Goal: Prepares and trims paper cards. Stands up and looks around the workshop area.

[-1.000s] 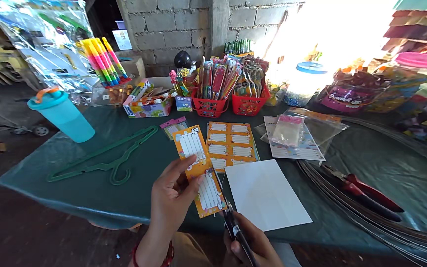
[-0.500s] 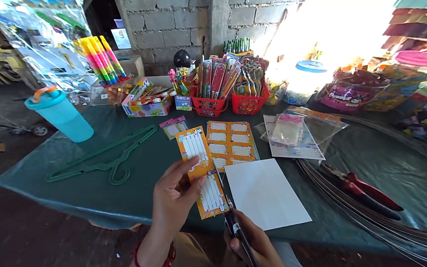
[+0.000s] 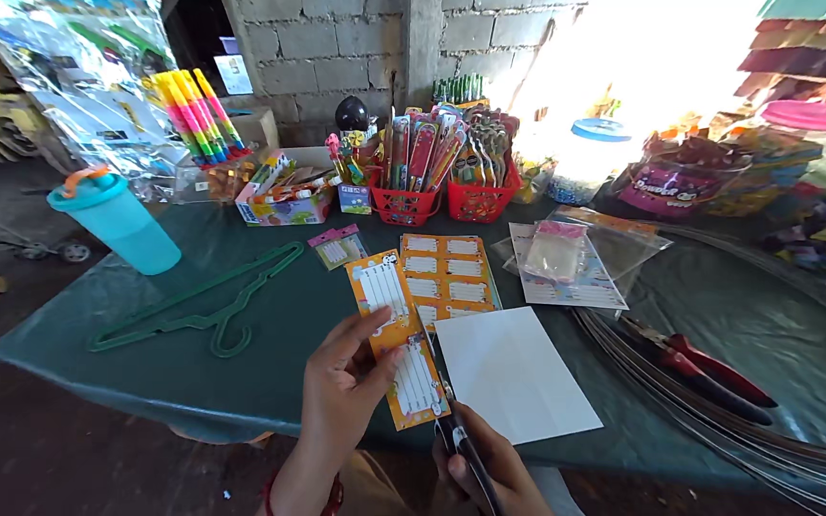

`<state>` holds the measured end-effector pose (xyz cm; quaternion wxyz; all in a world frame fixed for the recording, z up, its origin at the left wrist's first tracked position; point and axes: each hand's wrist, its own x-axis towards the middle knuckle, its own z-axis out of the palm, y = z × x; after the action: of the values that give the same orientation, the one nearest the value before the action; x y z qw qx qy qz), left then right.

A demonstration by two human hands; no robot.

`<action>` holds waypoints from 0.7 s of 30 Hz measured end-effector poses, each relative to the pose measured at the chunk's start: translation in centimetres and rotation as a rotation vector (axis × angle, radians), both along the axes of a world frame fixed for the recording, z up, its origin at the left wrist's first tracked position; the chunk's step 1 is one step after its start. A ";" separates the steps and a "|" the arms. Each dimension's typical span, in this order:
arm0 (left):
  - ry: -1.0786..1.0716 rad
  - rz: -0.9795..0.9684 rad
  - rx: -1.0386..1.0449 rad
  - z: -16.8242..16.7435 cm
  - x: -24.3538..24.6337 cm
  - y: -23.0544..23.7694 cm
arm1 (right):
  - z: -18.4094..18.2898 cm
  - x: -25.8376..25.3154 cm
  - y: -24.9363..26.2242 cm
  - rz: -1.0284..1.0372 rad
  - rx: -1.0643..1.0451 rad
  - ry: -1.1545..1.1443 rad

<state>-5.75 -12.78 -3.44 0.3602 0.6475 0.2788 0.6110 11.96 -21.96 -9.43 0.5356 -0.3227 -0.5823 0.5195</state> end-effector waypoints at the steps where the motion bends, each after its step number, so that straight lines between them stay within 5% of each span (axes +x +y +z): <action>1: -0.001 -0.001 -0.001 0.0 0.0 0.0 | 0.0 0.0 0.0 -0.004 0.000 -0.003; 21: -0.002 -0.058 -0.017 -0.4 -0.1 -0.4 | 0.0 0.2 0.2 -0.037 0.005 -0.020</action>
<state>-5.80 -13.15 -3.79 0.3837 0.6516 0.2647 0.5985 12.11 -21.80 -9.41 0.5399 -0.3372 -0.5830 0.5049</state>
